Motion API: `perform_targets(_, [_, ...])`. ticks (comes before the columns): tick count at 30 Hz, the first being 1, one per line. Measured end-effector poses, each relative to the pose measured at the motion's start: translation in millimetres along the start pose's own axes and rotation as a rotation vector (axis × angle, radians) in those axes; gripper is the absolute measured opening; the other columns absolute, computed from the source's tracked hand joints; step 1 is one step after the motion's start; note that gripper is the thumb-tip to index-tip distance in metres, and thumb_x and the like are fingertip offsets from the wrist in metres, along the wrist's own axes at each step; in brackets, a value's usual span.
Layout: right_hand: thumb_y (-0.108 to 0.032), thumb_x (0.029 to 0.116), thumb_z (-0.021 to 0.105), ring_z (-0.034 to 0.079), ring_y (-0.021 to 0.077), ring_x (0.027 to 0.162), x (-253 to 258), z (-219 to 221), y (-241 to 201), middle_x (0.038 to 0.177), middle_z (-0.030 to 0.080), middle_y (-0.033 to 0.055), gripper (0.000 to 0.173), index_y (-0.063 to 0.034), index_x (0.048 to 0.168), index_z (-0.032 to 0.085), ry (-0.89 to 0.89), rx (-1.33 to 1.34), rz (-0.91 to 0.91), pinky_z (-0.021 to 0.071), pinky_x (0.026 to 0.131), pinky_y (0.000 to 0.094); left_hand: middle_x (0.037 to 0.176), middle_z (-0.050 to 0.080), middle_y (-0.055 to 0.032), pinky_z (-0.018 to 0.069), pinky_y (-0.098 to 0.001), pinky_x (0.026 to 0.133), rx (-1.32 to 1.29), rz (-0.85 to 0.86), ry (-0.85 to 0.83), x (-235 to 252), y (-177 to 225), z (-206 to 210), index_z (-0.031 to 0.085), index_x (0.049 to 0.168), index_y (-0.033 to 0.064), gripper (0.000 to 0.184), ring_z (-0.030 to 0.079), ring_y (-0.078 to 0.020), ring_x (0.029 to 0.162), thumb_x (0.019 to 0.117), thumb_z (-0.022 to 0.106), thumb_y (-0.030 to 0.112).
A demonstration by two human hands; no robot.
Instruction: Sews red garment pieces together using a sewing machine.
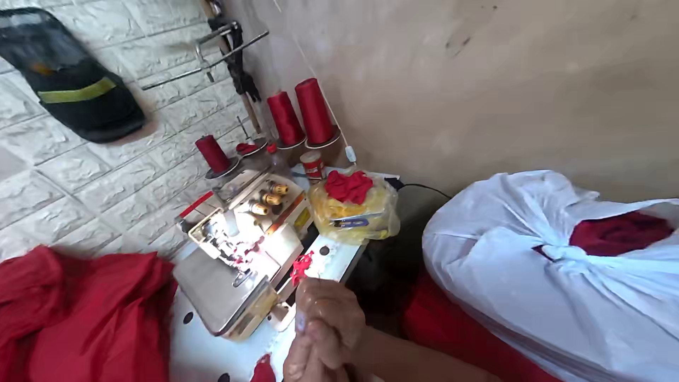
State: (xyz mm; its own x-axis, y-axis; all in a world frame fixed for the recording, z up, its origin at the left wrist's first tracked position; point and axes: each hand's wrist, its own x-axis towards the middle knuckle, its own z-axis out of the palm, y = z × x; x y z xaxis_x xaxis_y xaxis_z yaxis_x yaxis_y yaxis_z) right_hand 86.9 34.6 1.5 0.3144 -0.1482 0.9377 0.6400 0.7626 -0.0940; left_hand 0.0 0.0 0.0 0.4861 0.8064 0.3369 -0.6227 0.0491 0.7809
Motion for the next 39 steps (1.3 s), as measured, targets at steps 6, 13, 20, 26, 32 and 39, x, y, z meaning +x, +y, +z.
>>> perform_targets(6, [-0.026,0.1058,0.052,0.07,0.0201,0.085,52,-93,51,0.093,0.071,0.0117,0.032,0.0004,0.104,0.07,-0.223,-0.638,0.589,0.0586,0.077,0.0418,0.138,0.063,-0.0073,0.0487,-0.0325,0.109,0.491,-0.057,-0.247,-8,8,-61,0.058,0.131,-0.0075,0.034,0.057,-0.011,0.13,0.097,0.054,-0.004])
perform_targets(13, [-0.01,0.0893,0.074,0.053,0.0464,0.126,80,-150,157,0.123,0.065,0.025,0.024,-0.0032,0.112,0.074,-0.555,-1.24,0.923,0.0331,0.106,0.0704,0.114,0.075,0.0066,0.0551,-0.0296,0.098,0.482,-0.043,-0.317,-25,31,-87,0.076,0.113,0.017,0.026,0.068,-0.0073,0.11,0.1046,0.053,0.008])
perform_targets(20, [-0.019,0.0966,0.064,0.059,0.0434,0.12,70,-147,183,0.116,0.069,0.024,0.024,0.0013,0.106,0.073,-0.563,-1.328,0.938,0.0348,0.105,0.0675,0.105,0.076,0.0036,0.057,-0.0291,0.094,0.523,-0.053,-0.27,-40,31,-103,0.071,0.113,0.0038,0.024,0.071,-0.0073,0.101,0.1024,0.05,-0.002])
perform_targets(26, [-0.022,0.1042,0.054,0.061,0.0241,0.075,91,-147,120,0.086,0.065,0.0146,0.024,-0.0011,0.108,0.065,-0.192,-0.697,0.88,0.051,0.069,0.046,0.105,0.076,0.0034,0.0577,-0.0286,0.092,0.516,-0.059,-0.267,-38,32,-95,0.068,0.116,0.0018,0.023,0.07,-0.0068,0.1,0.1049,0.048,0.002])
perform_targets(32, [-0.012,0.0992,0.051,0.06,0.0026,0.072,90,-125,41,0.081,0.064,-0.0042,0.015,-0.0111,0.096,0.066,-0.291,-0.162,0.884,0.0522,0.066,0.0209,0.109,0.074,-0.0043,0.0582,-0.03,0.092,0.552,-0.121,-0.274,-36,29,-69,0.067,0.117,-0.0035,0.023,0.07,-0.0094,0.103,0.1041,0.049,0.004])
perform_targets(39, [-0.02,0.0996,0.06,0.066,-0.0018,0.083,19,-84,-26,0.09,0.07,-0.0131,0.01,-0.0198,0.102,0.069,-0.54,0.047,0.786,0.057,0.076,0.017,0.12,0.067,-0.0047,0.0595,-0.0346,0.086,0.115,-0.312,-0.029,-38,5,-63,0.049,0.135,-0.0003,0.043,0.068,-0.0143,0.106,0.1019,0.06,0.025])
